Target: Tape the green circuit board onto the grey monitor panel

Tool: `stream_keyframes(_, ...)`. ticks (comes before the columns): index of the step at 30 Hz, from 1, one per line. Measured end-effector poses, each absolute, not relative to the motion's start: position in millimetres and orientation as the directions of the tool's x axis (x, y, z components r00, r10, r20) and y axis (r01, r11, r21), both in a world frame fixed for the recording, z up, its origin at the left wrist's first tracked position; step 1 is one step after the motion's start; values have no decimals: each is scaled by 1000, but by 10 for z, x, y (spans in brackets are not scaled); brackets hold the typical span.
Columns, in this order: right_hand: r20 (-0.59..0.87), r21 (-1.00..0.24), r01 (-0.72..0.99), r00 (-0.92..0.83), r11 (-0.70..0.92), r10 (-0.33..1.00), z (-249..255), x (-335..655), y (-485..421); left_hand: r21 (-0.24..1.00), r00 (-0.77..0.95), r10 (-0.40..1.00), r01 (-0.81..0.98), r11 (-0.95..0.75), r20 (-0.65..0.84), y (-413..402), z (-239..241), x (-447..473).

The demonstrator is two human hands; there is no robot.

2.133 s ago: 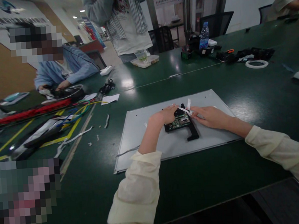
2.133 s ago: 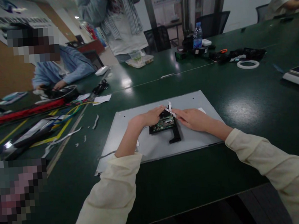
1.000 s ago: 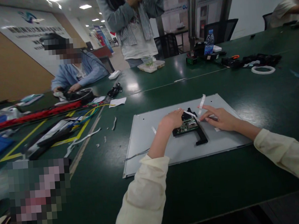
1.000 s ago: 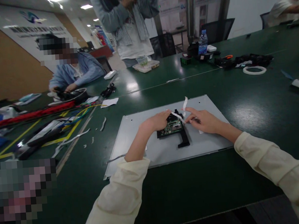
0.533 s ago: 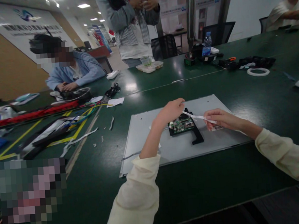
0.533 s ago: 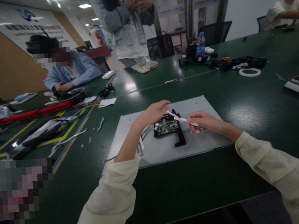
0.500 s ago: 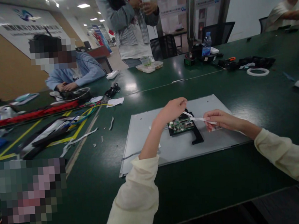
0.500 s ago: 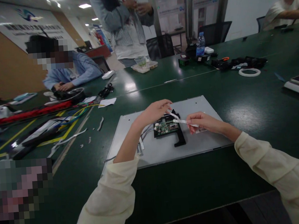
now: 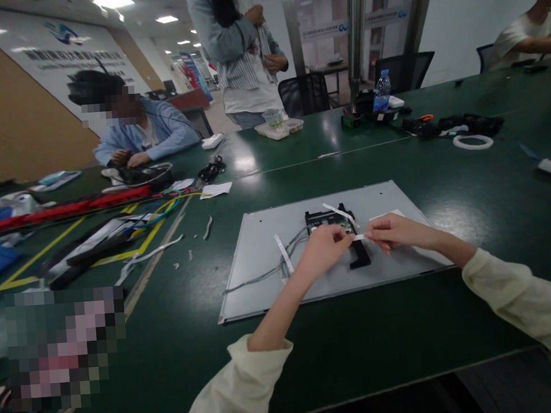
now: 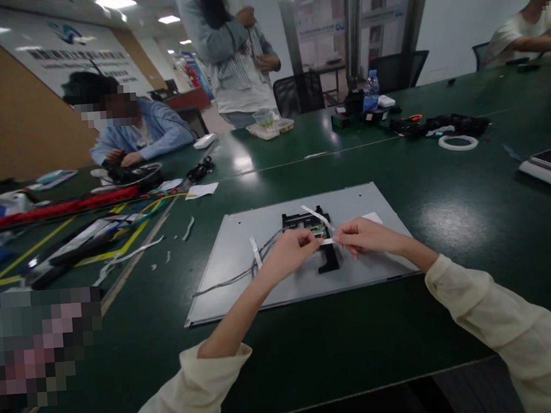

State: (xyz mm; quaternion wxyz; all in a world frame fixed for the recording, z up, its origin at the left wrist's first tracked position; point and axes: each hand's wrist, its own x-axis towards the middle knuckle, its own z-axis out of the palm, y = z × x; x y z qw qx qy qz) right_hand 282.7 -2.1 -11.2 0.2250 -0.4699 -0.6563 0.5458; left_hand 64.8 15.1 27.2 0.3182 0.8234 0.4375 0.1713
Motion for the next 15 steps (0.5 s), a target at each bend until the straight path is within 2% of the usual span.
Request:
stream_keyframes(4, -247, -879, 473, -357, -53, 901, -162, 2800, -28, 661, 487, 870, 627, -413, 81, 59, 43, 638)
stream_keyframes(10, -155, -833, 547, -365, 77, 918, -203, 2779, -73, 658, 453, 885, 635, -405, 107, 7, -37, 667)
stream_keyframes(15, -171, -814, 577, -349, 68, 921, -185, 2747, -100, 589, 442, 888, 686, -427, 129, -43, -21, 669)
